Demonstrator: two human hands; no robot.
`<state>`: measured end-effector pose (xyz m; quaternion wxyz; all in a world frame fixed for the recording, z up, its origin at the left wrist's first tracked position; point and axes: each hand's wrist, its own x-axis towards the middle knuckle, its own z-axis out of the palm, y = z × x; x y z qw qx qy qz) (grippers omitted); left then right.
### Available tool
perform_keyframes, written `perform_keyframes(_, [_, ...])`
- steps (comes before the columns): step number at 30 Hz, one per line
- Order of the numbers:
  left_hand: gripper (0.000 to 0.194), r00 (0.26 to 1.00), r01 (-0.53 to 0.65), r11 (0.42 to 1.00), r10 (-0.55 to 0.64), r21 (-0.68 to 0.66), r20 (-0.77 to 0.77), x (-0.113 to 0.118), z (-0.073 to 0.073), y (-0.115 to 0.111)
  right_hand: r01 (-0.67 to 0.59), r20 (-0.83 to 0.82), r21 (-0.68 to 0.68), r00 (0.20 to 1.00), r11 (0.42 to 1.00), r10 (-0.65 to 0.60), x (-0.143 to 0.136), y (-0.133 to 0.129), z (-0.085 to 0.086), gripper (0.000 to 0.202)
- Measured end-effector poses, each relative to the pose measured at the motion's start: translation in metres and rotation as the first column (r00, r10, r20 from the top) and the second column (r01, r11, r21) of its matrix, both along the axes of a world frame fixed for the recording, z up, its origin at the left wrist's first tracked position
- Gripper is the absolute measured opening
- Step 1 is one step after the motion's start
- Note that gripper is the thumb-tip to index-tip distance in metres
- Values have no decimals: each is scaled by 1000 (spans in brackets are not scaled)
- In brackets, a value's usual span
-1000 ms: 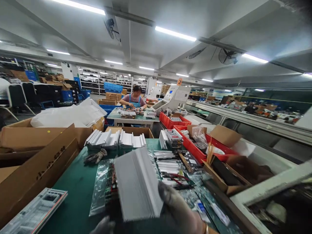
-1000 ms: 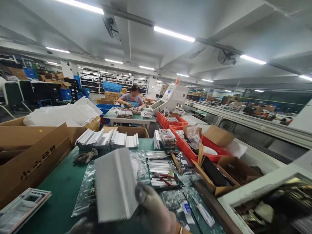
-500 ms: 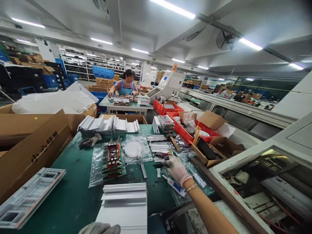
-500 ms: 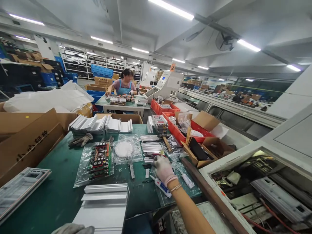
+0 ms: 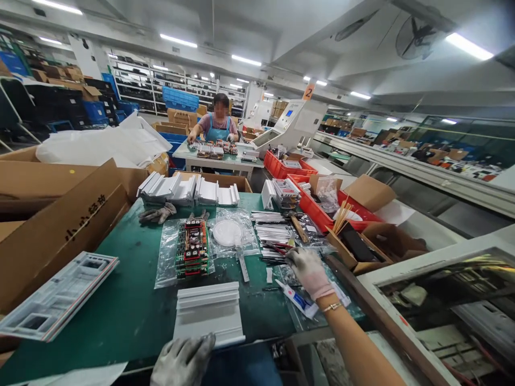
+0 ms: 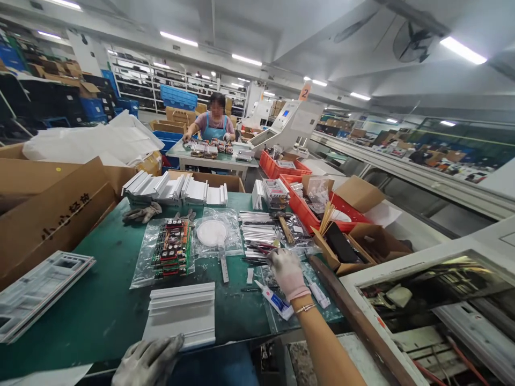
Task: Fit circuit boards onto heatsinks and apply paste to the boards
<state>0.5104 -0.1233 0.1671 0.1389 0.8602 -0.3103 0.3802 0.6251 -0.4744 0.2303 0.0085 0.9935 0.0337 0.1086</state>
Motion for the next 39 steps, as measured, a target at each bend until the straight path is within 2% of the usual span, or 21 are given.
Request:
perform_keyframes(2, [30,1000,3,1000,-4,-26,-15,-1,9,-3,-54,20,39,998,998,53,-16,7,2,15])
perform_keyframes(4, [32,999,-10,998,8,-61,-37,-4,19,-6,-205,32,133,979,970,202,-38,19,1,16])
perform_keyframes(6, [32,997,-39,993,32,-108,-66,-8,26,-9,-401,51,261,914,878,402,-63,33,-3,17])
perform_keyframes(8, [30,995,-50,989,37,-140,-93,-10,30,-10,-499,41,314,857,807,514,-85,42,-9,22])
perform_keyframes(12, [24,995,-16,993,4,-118,-101,-9,33,-12,-474,-78,269,857,838,510,-106,43,-20,29])
perform_keyframes(17, [24,996,26,998,-31,-59,-87,-1,32,-11,-407,-220,238,862,882,457,-103,40,-25,29])
perform_keyframes(24, [25,991,65,998,-66,-14,-120,1,22,-7,-402,-248,241,855,883,456,-101,42,-26,26])
perform_keyframes(28, [25,989,79,997,-80,-15,-126,2,18,-7,-446,-176,318,839,836,514,-99,49,-28,26])
perform_keyframes(33, [22,983,115,993,-119,-33,-138,3,20,-10,-540,-124,344,785,768,607,-93,78,-31,24])
perform_keyframes(36, [28,973,155,988,-152,4,-173,2,23,-10,-576,-130,390,738,718,663,-89,96,-24,32])
perform_keyframes(39, [30,968,163,986,-151,43,-203,1,27,-2,-552,-138,474,722,686,677,-86,99,-10,41])
